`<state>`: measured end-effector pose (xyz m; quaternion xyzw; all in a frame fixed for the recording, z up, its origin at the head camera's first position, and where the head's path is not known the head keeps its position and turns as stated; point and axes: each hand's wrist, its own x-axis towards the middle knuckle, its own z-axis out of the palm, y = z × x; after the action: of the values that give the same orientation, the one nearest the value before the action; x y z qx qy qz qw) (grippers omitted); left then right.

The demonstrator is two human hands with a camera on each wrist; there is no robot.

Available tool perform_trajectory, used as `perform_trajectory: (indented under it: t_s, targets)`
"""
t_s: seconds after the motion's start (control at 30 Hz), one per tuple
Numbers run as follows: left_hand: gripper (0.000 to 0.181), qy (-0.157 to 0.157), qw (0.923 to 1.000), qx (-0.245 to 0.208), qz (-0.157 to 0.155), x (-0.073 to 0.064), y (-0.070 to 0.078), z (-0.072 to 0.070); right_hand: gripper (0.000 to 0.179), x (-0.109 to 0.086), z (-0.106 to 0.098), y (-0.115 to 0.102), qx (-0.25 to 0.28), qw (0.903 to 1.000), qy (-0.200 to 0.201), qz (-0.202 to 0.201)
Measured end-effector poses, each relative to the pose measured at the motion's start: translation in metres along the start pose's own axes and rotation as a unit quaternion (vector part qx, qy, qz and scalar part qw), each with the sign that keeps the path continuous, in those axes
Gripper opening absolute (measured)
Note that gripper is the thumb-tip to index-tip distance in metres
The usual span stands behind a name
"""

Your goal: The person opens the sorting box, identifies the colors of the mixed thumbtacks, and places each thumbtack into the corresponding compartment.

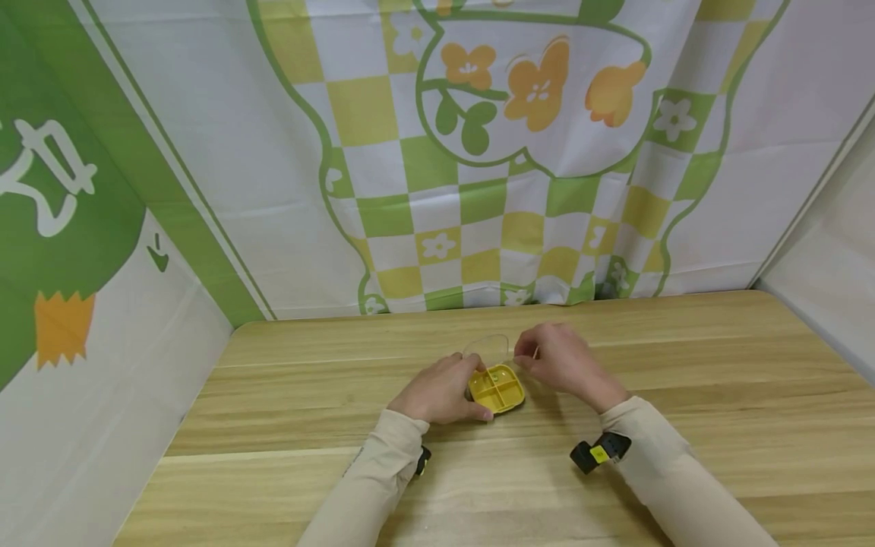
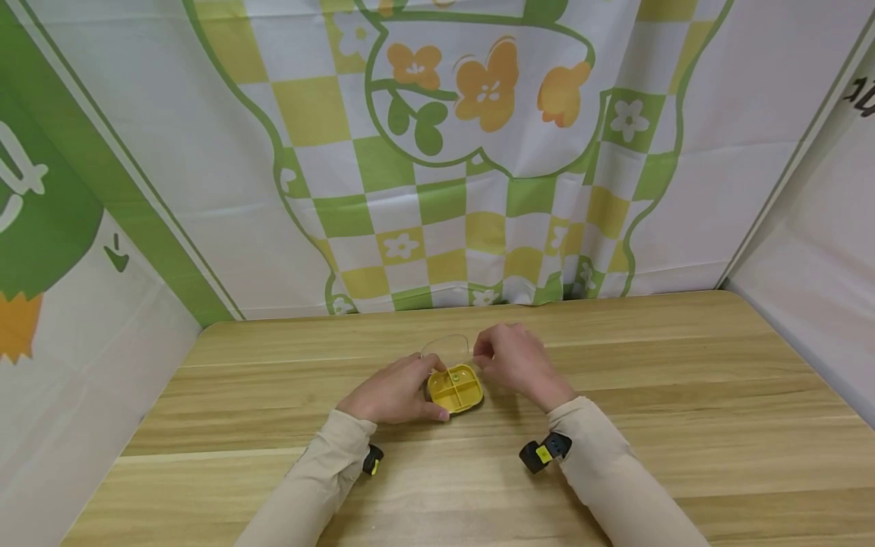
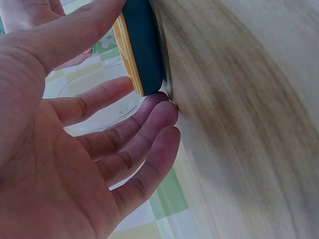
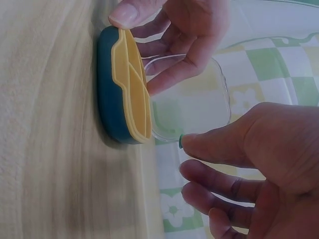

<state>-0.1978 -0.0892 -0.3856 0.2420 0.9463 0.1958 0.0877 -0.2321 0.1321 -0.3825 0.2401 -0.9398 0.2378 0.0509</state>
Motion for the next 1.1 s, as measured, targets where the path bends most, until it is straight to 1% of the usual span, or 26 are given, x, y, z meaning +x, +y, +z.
perform_trajectory:
  t_s: [0.6, 0.87, 1.1]
  targets:
    - [0.064, -0.001, 1.0, -0.008, -0.001, 0.0, 0.0, 0.0, 0.01, -0.001, 0.006, -0.008, 0.018, 0.9998, -0.012, 0.004]
    - [0.064, -0.001, 1.0, -0.007, 0.001, 0.0, -0.001, 0.001, 0.01, 0.0, 0.011, -0.012, 0.012, 0.9998, -0.017, 0.0]
    - [0.064, 0.002, 1.0, -0.004, 0.006, 0.001, -0.001, 0.001, 0.01, -0.001, 0.015, -0.014, 0.011, 0.9996, -0.023, 0.008]
